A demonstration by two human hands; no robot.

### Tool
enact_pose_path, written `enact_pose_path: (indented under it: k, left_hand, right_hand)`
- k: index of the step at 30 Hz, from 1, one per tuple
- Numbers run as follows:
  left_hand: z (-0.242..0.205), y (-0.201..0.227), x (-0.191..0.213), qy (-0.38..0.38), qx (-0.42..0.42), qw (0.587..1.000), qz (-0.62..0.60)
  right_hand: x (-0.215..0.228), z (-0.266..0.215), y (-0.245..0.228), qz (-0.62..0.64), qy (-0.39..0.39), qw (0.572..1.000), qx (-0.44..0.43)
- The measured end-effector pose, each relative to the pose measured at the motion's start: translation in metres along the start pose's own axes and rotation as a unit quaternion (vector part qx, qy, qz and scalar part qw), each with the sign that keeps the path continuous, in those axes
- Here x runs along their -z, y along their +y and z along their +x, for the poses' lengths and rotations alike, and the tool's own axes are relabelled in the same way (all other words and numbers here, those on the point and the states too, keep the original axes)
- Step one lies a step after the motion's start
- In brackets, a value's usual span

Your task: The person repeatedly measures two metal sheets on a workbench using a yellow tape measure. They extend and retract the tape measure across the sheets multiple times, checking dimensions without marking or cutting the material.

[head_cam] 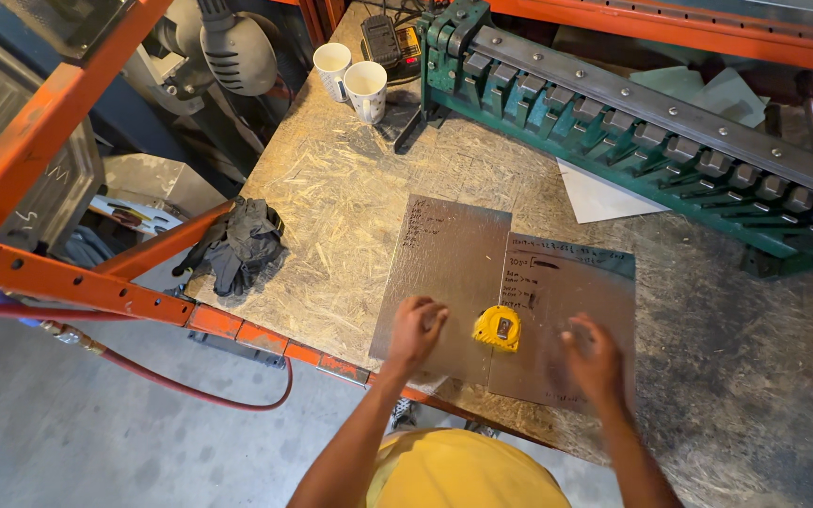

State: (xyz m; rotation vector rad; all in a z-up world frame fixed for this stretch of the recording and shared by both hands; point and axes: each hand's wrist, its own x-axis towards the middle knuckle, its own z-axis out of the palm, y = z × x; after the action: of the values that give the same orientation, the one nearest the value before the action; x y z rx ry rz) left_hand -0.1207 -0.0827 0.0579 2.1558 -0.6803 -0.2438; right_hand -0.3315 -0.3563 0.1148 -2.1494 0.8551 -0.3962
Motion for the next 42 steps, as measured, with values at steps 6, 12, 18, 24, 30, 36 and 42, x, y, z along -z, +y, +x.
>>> enact_pose_path:
  k: [6, 12, 18, 24, 30, 36, 42]
  left_hand:
    - [0.008, -0.021, 0.021, 0.025, -0.077, 0.973, 0.217]
    - [0.005, -0.021, 0.027, -0.004, -0.096, 0.97, 0.222]
    - [0.005, -0.024, 0.025, 0.025, -0.117, 0.968, 0.219]
    - [0.005, -0.025, 0.024, 0.042, -0.128, 0.965, 0.224]
    - [0.004, -0.022, 0.026, 0.044, -0.128, 0.964, 0.228]
    - [0.005, -0.022, 0.025, 0.041, -0.126, 0.965, 0.225]
    - [0.006, -0.029, 0.015, 0.022, -0.07, 0.966, 0.248]
  right_hand:
    - [0.01, 0.005, 0.071, -0.12, 0.097, 0.984, 0.086]
    - [-0.008, 0.009, 0.119, -0.154, 0.121, 0.97, 0.14]
    - [-0.004, 0.007, 0.108, -0.15, 0.124, 0.97, 0.146]
    - [-0.005, 0.007, 0.109, -0.156, 0.118, 0.973, 0.122]
    - [-0.004, 0.005, 0.107, -0.158, 0.112, 0.975, 0.113]
    - [-0.004, 0.007, 0.107, -0.158, 0.11, 0.974, 0.116]
    - [-0.005, 0.03, 0.124, -0.26, 0.06, 0.962, 0.064]
